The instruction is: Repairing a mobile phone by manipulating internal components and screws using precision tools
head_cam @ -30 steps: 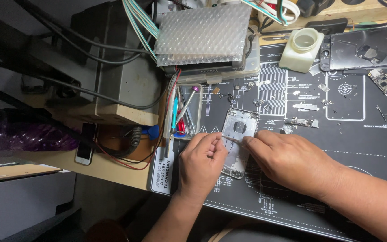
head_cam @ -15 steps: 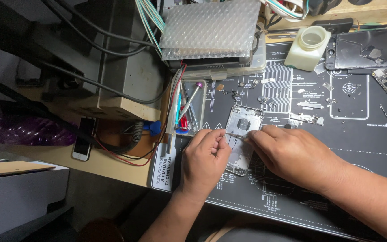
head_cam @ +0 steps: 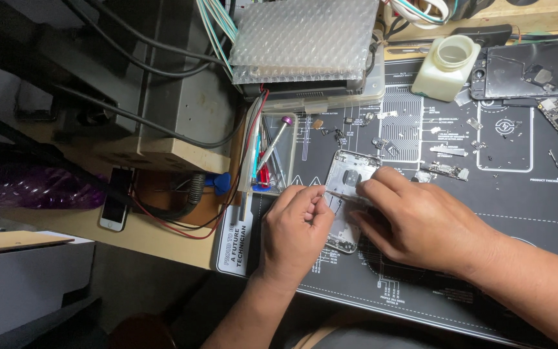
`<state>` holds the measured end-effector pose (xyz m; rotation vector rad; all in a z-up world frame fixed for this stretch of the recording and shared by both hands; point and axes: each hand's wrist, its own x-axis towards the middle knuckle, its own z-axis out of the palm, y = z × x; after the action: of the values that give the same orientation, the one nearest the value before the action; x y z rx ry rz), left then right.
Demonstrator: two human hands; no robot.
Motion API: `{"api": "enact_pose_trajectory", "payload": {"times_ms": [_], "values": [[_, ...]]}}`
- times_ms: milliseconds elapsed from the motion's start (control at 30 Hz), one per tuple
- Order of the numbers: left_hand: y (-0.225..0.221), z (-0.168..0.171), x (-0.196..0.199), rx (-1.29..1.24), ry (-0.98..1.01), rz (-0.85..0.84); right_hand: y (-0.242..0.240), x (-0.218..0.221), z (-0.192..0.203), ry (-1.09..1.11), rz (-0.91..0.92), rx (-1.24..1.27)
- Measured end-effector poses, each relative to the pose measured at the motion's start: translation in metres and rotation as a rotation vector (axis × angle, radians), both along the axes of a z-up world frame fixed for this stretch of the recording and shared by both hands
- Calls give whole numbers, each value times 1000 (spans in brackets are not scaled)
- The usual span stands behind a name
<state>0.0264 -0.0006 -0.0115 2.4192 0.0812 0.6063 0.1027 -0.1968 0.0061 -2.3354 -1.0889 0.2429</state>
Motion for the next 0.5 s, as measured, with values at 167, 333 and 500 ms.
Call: {"api": "enact_pose_trajectory", "payload": {"times_ms": [167, 333, 500], "values": [[-1, 0, 0, 3, 10, 12, -3, 4, -17, -70, 6, 10], [-1, 1, 0, 7, 8, 9, 1, 4, -4, -108, -14, 69], [0, -4, 0, -13, 13, 14, -1, 6, -9, -15, 10, -3]]}}
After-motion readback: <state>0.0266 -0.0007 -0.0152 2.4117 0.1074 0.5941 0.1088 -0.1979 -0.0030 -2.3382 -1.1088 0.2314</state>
